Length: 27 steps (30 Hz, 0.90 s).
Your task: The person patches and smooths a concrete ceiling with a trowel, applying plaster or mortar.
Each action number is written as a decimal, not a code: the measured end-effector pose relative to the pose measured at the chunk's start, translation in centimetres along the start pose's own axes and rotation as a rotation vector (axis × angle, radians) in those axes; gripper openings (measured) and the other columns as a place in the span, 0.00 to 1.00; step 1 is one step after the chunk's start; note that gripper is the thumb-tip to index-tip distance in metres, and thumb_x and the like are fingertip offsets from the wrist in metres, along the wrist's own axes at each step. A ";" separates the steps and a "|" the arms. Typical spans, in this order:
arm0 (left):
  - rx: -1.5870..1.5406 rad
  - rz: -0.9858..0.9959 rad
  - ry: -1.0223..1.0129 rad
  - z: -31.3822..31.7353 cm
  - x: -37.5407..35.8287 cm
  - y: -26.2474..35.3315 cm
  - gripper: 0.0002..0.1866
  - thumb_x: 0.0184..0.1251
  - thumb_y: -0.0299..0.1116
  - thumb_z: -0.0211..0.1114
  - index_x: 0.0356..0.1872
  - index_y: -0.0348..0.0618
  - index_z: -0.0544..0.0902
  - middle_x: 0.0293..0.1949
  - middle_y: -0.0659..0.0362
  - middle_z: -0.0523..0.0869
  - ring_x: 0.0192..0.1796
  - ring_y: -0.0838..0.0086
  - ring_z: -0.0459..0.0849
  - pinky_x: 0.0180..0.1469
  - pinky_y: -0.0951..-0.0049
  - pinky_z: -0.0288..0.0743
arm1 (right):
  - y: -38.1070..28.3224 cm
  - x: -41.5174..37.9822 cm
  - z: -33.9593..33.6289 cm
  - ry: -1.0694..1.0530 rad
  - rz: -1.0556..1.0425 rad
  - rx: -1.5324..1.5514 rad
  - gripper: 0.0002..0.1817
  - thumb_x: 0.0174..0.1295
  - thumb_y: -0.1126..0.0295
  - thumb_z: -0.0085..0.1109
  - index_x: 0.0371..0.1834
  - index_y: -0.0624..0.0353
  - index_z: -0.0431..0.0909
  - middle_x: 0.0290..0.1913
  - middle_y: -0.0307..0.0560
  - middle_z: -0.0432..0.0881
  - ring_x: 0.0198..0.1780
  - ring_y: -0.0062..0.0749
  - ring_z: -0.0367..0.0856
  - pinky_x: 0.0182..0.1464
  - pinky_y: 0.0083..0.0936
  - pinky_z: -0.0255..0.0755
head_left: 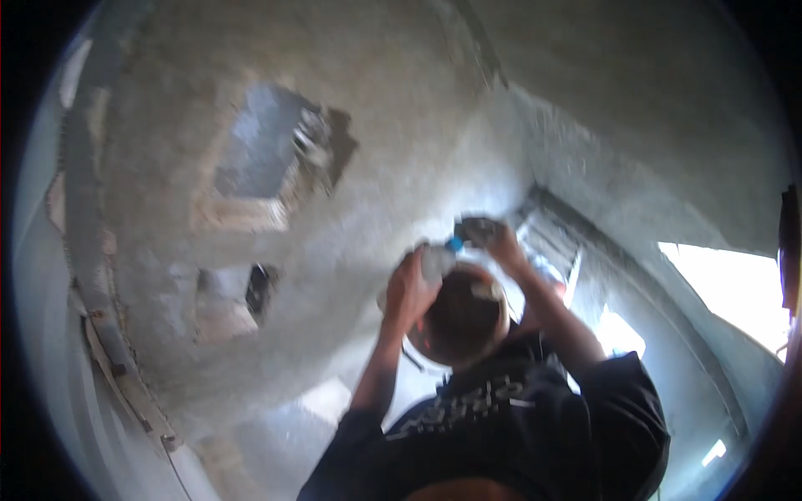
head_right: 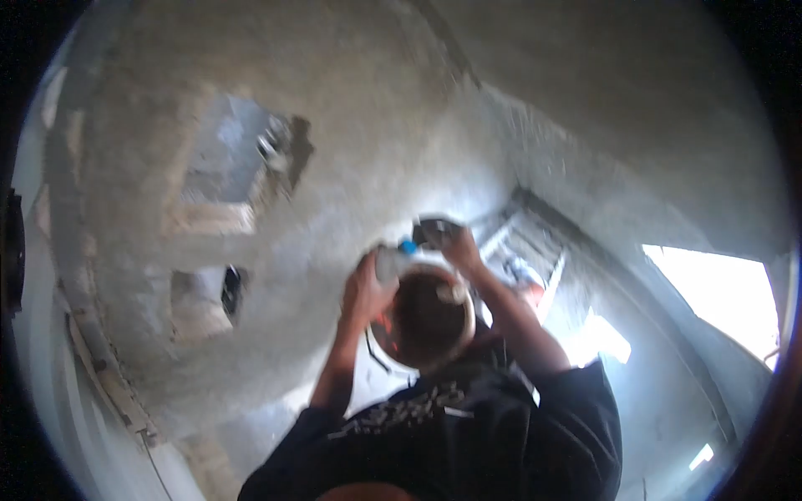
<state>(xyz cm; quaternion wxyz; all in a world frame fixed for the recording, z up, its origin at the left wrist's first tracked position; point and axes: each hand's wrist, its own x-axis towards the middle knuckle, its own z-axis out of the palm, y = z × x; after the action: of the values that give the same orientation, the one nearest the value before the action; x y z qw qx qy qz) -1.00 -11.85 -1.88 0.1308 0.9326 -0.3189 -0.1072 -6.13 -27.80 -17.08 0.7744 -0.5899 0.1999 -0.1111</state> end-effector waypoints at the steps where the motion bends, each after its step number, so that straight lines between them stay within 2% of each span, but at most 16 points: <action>1: 0.030 0.035 -0.031 0.2 0.8 0.3 0.28 0.48 0.30 0.65 0.55 0.39 0.71 0.44 0.43 0.80 0.47 0.46 0.79 0.48 0.55 0.75 | -1.1 0.1 -0.4 0.021 0.019 0.070 0.14 0.62 0.68 0.57 0.49 0.61 0.79 0.40 0.48 0.85 0.39 0.26 0.83 0.39 0.29 0.77; 4: 0.109 0.126 -0.087 0.7 2.2 0.8 0.28 0.47 0.29 0.66 0.54 0.41 0.71 0.38 0.45 0.80 0.40 0.49 0.81 0.42 0.55 0.77 | -5.2 -0.9 -1.4 0.036 0.159 0.345 0.14 0.64 0.70 0.55 0.49 0.65 0.78 0.40 0.46 0.83 0.39 0.28 0.82 0.42 0.25 0.79; 5: 0.178 0.183 -0.107 0.7 2.5 1.0 0.29 0.45 0.28 0.68 0.54 0.42 0.70 0.35 0.46 0.79 0.36 0.51 0.82 0.39 0.56 0.77 | -5.2 -0.8 -1.9 0.026 0.159 0.378 0.14 0.65 0.70 0.54 0.50 0.67 0.77 0.41 0.49 0.83 0.40 0.29 0.83 0.45 0.25 0.79; 6: 0.167 0.173 -0.119 0.7 2.6 1.2 0.29 0.45 0.28 0.68 0.54 0.42 0.70 0.35 0.46 0.79 0.36 0.51 0.82 0.39 0.56 0.77 | -5.8 -1.2 -2.3 0.034 0.165 0.431 0.15 0.65 0.70 0.54 0.51 0.68 0.76 0.41 0.50 0.82 0.40 0.30 0.83 0.44 0.26 0.80; 9: 0.347 0.171 -0.173 0.9 3.2 1.6 0.27 0.45 0.29 0.69 0.50 0.43 0.72 0.35 0.48 0.80 0.36 0.54 0.83 0.38 0.58 0.78 | -4.6 -1.3 -3.4 0.038 0.215 0.450 0.15 0.65 0.70 0.54 0.51 0.69 0.75 0.42 0.51 0.82 0.40 0.31 0.83 0.44 0.26 0.80; 14: 0.370 0.163 -0.161 0.6 3.8 2.5 0.25 0.47 0.28 0.67 0.50 0.44 0.72 0.35 0.49 0.80 0.37 0.55 0.84 0.39 0.59 0.77 | -3.0 -1.4 -4.6 0.075 0.199 0.335 0.15 0.65 0.70 0.53 0.51 0.70 0.75 0.42 0.51 0.82 0.40 0.32 0.83 0.43 0.27 0.81; 21: 0.434 0.203 -0.111 0.4 4.6 3.4 0.22 0.51 0.29 0.64 0.50 0.45 0.73 0.34 0.50 0.80 0.37 0.57 0.83 0.38 0.60 0.77 | -3.8 -1.3 -4.5 0.072 0.224 0.392 0.14 0.64 0.71 0.55 0.49 0.70 0.76 0.42 0.52 0.82 0.41 0.32 0.83 0.42 0.27 0.81; 23: 0.418 0.218 -0.086 0.1 4.8 3.4 0.22 0.51 0.29 0.64 0.50 0.45 0.74 0.33 0.50 0.79 0.37 0.57 0.83 0.38 0.59 0.76 | -4.3 -0.6 -4.9 0.080 0.196 0.260 0.14 0.63 0.72 0.56 0.48 0.69 0.77 0.42 0.50 0.82 0.40 0.30 0.83 0.41 0.27 0.81; 24: 0.329 0.196 -0.043 0.1 4.9 3.1 0.26 0.47 0.29 0.67 0.52 0.45 0.73 0.36 0.48 0.79 0.39 0.53 0.82 0.40 0.57 0.76 | -4.6 -0.1 -5.6 0.076 0.199 0.258 0.14 0.63 0.72 0.56 0.48 0.69 0.77 0.42 0.50 0.82 0.40 0.30 0.83 0.41 0.27 0.81; 25: 0.239 0.166 -0.007 0.2 4.7 2.8 0.30 0.44 0.30 0.70 0.54 0.45 0.72 0.38 0.47 0.79 0.41 0.50 0.81 0.42 0.55 0.75 | -4.8 0.5 -6.8 0.038 0.018 0.039 0.14 0.62 0.71 0.57 0.48 0.69 0.77 0.43 0.49 0.82 0.40 0.30 0.82 0.42 0.27 0.80; 26: 0.201 0.120 0.028 0.2 4.8 2.6 0.30 0.45 0.29 0.68 0.55 0.45 0.72 0.39 0.47 0.79 0.42 0.49 0.81 0.44 0.55 0.75 | -5.1 0.7 -8.0 -0.007 -0.157 -0.175 0.14 0.62 0.71 0.57 0.48 0.68 0.77 0.45 0.49 0.82 0.40 0.29 0.82 0.43 0.27 0.79; 27: 0.145 0.103 0.051 -0.3 4.7 2.5 0.29 0.46 0.30 0.67 0.55 0.45 0.72 0.40 0.47 0.80 0.43 0.49 0.80 0.45 0.56 0.75 | -6.5 0.6 -9.0 -0.016 -0.148 -0.201 0.14 0.62 0.72 0.56 0.49 0.67 0.78 0.47 0.49 0.82 0.41 0.29 0.82 0.44 0.26 0.78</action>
<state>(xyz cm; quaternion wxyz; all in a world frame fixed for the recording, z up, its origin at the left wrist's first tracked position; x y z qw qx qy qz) 1.31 -16.67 -1.31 0.0765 0.9244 -0.3698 -0.0533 -9.18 -37.70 -12.98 0.7025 -0.6787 0.1598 -0.1428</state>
